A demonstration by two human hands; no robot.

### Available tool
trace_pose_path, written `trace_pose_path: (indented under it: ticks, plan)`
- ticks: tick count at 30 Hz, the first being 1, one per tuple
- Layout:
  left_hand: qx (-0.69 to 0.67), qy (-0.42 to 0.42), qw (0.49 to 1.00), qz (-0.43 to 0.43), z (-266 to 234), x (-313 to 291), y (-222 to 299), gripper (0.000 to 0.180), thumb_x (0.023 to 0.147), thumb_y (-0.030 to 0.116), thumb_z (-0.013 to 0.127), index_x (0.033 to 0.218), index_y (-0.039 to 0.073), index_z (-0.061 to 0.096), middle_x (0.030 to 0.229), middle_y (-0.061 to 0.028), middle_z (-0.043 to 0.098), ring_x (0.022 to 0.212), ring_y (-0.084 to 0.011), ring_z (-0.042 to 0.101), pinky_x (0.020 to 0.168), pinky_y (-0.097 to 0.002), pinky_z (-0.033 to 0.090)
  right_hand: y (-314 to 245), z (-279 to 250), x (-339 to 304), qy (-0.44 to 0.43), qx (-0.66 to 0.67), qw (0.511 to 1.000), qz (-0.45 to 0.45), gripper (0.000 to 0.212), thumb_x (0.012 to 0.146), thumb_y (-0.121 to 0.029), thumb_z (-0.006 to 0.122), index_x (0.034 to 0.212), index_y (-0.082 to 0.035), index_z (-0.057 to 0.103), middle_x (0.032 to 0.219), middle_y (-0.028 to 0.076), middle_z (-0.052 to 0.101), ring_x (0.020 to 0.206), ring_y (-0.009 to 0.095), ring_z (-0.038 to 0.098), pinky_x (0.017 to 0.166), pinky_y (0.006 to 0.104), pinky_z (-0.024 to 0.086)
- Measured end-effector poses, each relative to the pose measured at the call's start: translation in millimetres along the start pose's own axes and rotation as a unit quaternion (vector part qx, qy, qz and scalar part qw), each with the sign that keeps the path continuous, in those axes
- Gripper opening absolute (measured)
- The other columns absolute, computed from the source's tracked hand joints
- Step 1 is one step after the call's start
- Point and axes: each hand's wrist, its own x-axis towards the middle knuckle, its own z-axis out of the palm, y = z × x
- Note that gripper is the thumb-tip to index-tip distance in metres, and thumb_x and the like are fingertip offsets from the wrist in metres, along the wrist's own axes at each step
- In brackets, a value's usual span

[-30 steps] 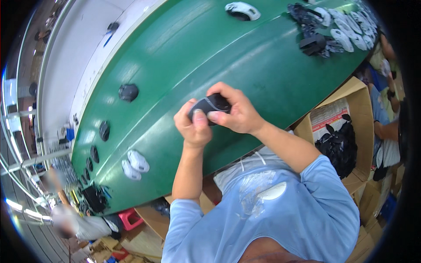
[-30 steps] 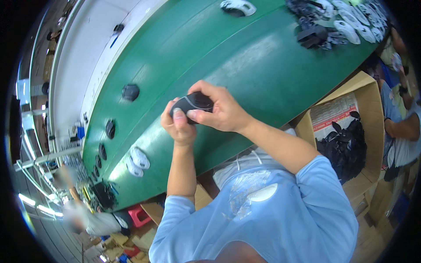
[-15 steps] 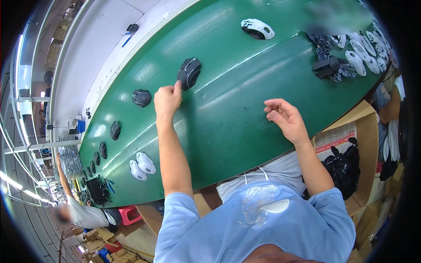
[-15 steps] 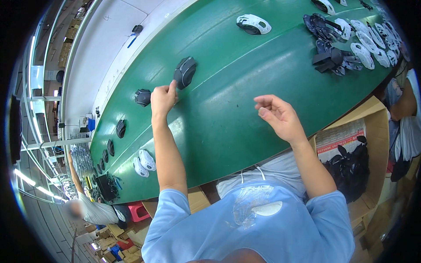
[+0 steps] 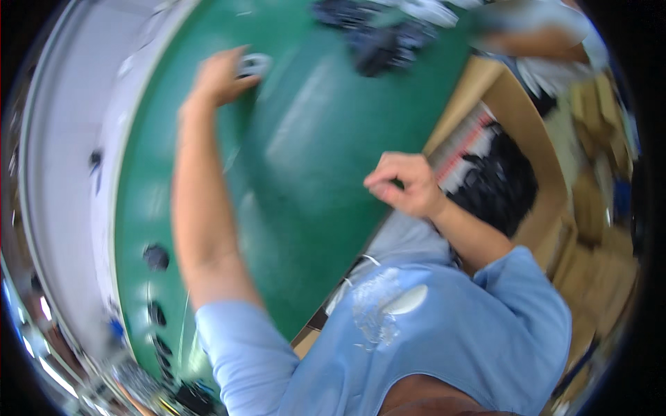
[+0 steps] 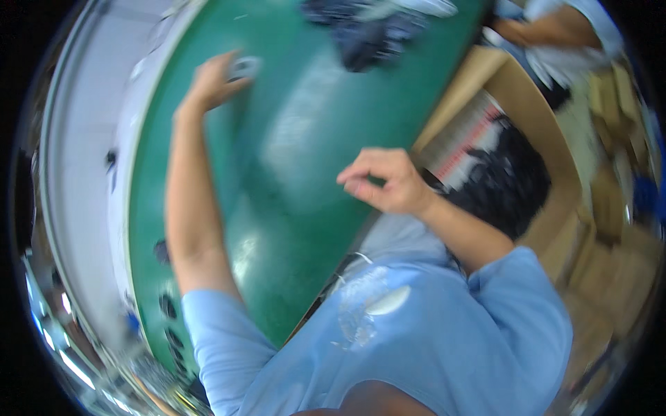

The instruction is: Assembling individual components of computer mice on a factory production line.

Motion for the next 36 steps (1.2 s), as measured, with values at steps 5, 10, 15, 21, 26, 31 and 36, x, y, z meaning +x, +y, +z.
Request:
trace_pose_path:
  ticks: [5,10,15,21,26,31,36]
  plan:
    - [0.004,0.029,0.997,-0.073,-10.1,-46.9,-1.0,0.068,0.084,0.059,0.072,0.108,-0.004,0.067,0.101,-0.0224,0.068,0.094,-0.035,0.064,0.085,-0.0434,0.05,62.3,-136.4,-81.6,0.258,-0.223,0.912,0.23,0.022,0.096,-0.019,0.068,0.105,0.0,0.072,0.091,0.01,0.074,0.082,0.011,0.067,0.075,0.028,0.054]
    - [-0.474,0.182,0.828,-0.238,-6.4,-113.3,26.6,0.054,0.093,0.049,0.07,0.107,-0.003,0.066,0.092,-0.0065,0.066,0.085,-0.0139,0.059,0.076,-0.0306,0.048,116.5,-218.7,-183.0,0.007,-0.544,0.774,0.323,0.03,0.085,-0.026,0.074,0.107,-0.005,0.072,0.101,0.018,0.072,0.092,0.036,0.07,0.085,0.0433,0.055]
    - [-0.524,0.264,0.767,-0.258,25.5,-180.1,46.6,0.036,0.09,0.027,0.078,0.108,-0.002,0.066,0.1,-0.0078,0.068,0.091,-0.0138,0.062,0.082,-0.0302,0.05,140.6,-214.6,-189.8,-0.016,-0.519,0.766,0.378,0.025,0.084,-0.023,0.074,0.1,-0.004,0.07,0.095,0.019,0.07,0.097,0.038,0.066,0.085,0.0458,0.053]
    - [-0.343,0.255,0.888,-0.171,7.6,-224.5,102.5,0.047,0.082,0.015,0.083,0.122,-0.003,0.066,0.105,-0.0093,0.072,0.099,-0.0192,0.067,0.092,-0.0327,0.051,129.4,-207.0,-157.9,-0.135,-0.53,0.755,0.361,0.028,0.093,-0.025,0.063,0.096,0.002,0.071,0.091,0.024,0.07,0.091,0.041,0.067,0.083,0.0474,0.052]
    - [-0.564,0.265,0.752,-0.215,22.1,-215.8,115.6,0.036,0.091,0.032,0.077,0.101,0.001,0.059,0.088,-0.0021,0.065,0.082,-0.0093,0.058,0.071,-0.0281,0.049,88.1,-221.7,-130.2,0.23,-0.239,0.902,0.276,0.025,0.104,-0.016,0.056,0.125,-0.005,0.063,0.099,0.008,0.07,0.072,0.011,0.062,0.061,0.0226,0.049]
    - [-0.824,0.252,0.485,-0.149,22.1,-227.2,151.8,0.04,0.102,0.032,0.06,0.129,0.006,0.046,0.122,-0.0225,0.066,0.107,-0.0307,0.069,0.09,-0.0398,0.057,7.2,-67.8,-20.5,0.087,0.171,0.981,0.009,0.03,0.103,-0.024,0.054,0.125,-0.003,0.055,0.101,0.009,0.062,0.07,0.01,0.056,0.051,0.0182,0.036]
    - [-0.871,0.242,0.409,-0.126,18.0,-228.4,173.0,0.046,0.106,0.049,0.042,0.129,0.009,0.048,0.128,-0.0252,0.062,0.111,-0.0357,0.067,0.093,-0.048,0.056,-20.7,70.6,46.6,-0.097,0.169,0.979,-0.059,0.009,0.098,-0.009,0.059,0.099,-0.001,0.061,0.092,0.005,0.063,0.072,0.01,0.058,0.066,0.0239,0.046]
